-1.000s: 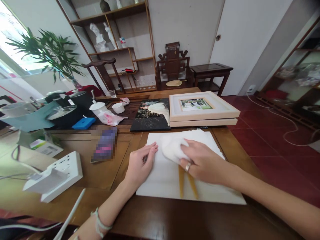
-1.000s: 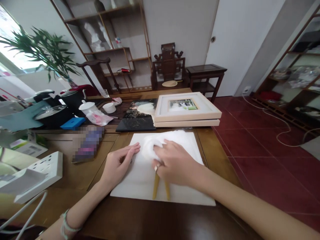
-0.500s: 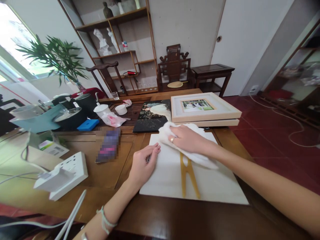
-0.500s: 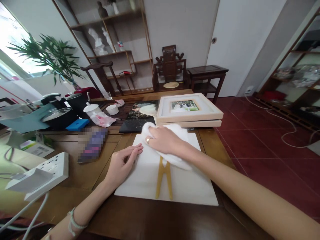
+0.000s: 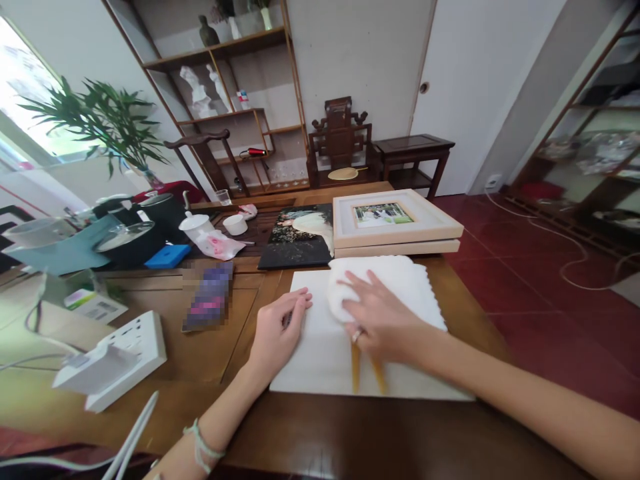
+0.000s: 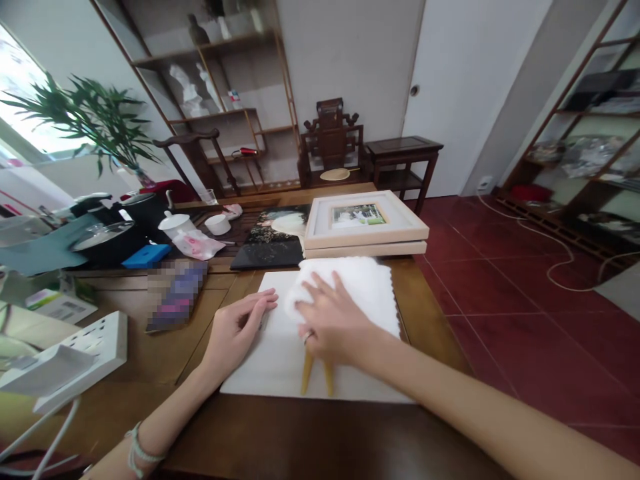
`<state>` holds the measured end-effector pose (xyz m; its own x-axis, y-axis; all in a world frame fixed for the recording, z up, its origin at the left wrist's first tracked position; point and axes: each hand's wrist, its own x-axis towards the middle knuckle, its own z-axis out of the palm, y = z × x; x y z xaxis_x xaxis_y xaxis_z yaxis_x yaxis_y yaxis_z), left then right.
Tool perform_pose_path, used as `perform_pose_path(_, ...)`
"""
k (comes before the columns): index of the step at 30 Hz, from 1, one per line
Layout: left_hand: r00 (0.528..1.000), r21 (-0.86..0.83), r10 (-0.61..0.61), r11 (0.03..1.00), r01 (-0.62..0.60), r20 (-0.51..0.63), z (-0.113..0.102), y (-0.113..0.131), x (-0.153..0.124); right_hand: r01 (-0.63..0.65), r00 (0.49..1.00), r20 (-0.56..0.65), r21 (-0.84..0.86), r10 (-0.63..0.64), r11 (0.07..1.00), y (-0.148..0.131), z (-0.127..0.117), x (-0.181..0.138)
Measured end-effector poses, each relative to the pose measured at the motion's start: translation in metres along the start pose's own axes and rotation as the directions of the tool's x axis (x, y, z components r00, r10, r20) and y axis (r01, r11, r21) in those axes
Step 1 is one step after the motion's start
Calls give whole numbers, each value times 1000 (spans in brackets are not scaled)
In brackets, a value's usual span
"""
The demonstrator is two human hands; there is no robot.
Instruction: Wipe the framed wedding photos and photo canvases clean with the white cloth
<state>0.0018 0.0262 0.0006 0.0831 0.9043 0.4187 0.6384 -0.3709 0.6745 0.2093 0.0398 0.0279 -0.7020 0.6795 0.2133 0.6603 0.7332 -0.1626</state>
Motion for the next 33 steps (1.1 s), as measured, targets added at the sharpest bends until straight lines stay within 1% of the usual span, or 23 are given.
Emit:
perform_pose_path(3, 1000, 12, -3, 1000, 3, -19, -2, -2, 0, 152, 987, 41, 34, -153, 988, -29, 3, -5)
perform_pose_path(6, 999, 29, -27, 999, 28, -34, -3, -4, 0, 244, 964, 79, 131, -255, 961, -49, 0, -27)
perform_pose_path(8, 999, 44, -37, 998, 38, -32, -3, -5, 0, 272, 954, 77, 189, -290, 944, -54, -5, -46)
perform_pose_path(9, 999, 56, -36, 998, 38, -34, -3, -6, 0, 259, 958, 67, 208, -278, 943, -53, -8, -54)
perform_pose_path(10, 999, 71, -34, 997, 37, -38, -3, -7, 0, 219, 971, 50, 221, -235, 950, -49, -10, -61)
perform_pose_path(12, 998, 109, -34, 993, 39, -52, -2, -8, 0, 69, 997, 8, 220, -72, 973, -34, -14, -71)
perform_pose_path(13, 998, 124, -37, 991, 44, -59, -2, -9, 0, -16, 1000, -11, 203, 19, 979, -24, -15, -73)
perform_pose_path(15, 996, 145, -49, 988, 60, -76, -1, -10, 0, -156, 985, -59, 133, 165, 979, 0, -13, -75)
perform_pose_path(17, 993, 159, -77, 983, 91, -93, 0, -11, -1, -232, 964, -122, 52, 237, 971, 21, -7, -74)
perform_pose_path(19, 989, 170, -118, 977, 132, -93, 0, -13, -2, -244, 956, -170, -1, 240, 970, 33, -2, -73)
perform_pose_path(21, 984, 167, -154, 972, 167, -83, 0, -14, -3, -212, 962, -181, -17, 205, 977, 31, 0, -74)
perform_pose_path(24, 978, 154, -188, 968, 200, -92, 0, -14, -3, -114, 984, -134, 27, 117, 993, 11, -4, -81)
perform_pose_path(26, 972, 135, -206, 966, 220, -109, -1, -14, -3, -5, 996, -83, 76, 11, 997, -5, -9, -88)
perform_pose_path(28, 968, 111, -218, 967, 231, -123, -1, -13, -2, 107, 994, -37, 116, -103, 987, -17, -12, -95)
perform_pose_path(29, 966, 98, -222, 967, 236, -130, -2, -12, -2, 142, 990, -21, 129, -141, 981, -21, -13, -97)
perform_pose_path(31, 962, 75, -233, 967, 245, -141, -2, -10, -1, 143, 990, -10, 124, -143, 982, -23, -13, -98)
perform_pose_path(33, 957, 36, -253, 965, 261, -145, -2, -8, -1, 93, 996, -21, 96, -92, 991, -22, -11, -96)
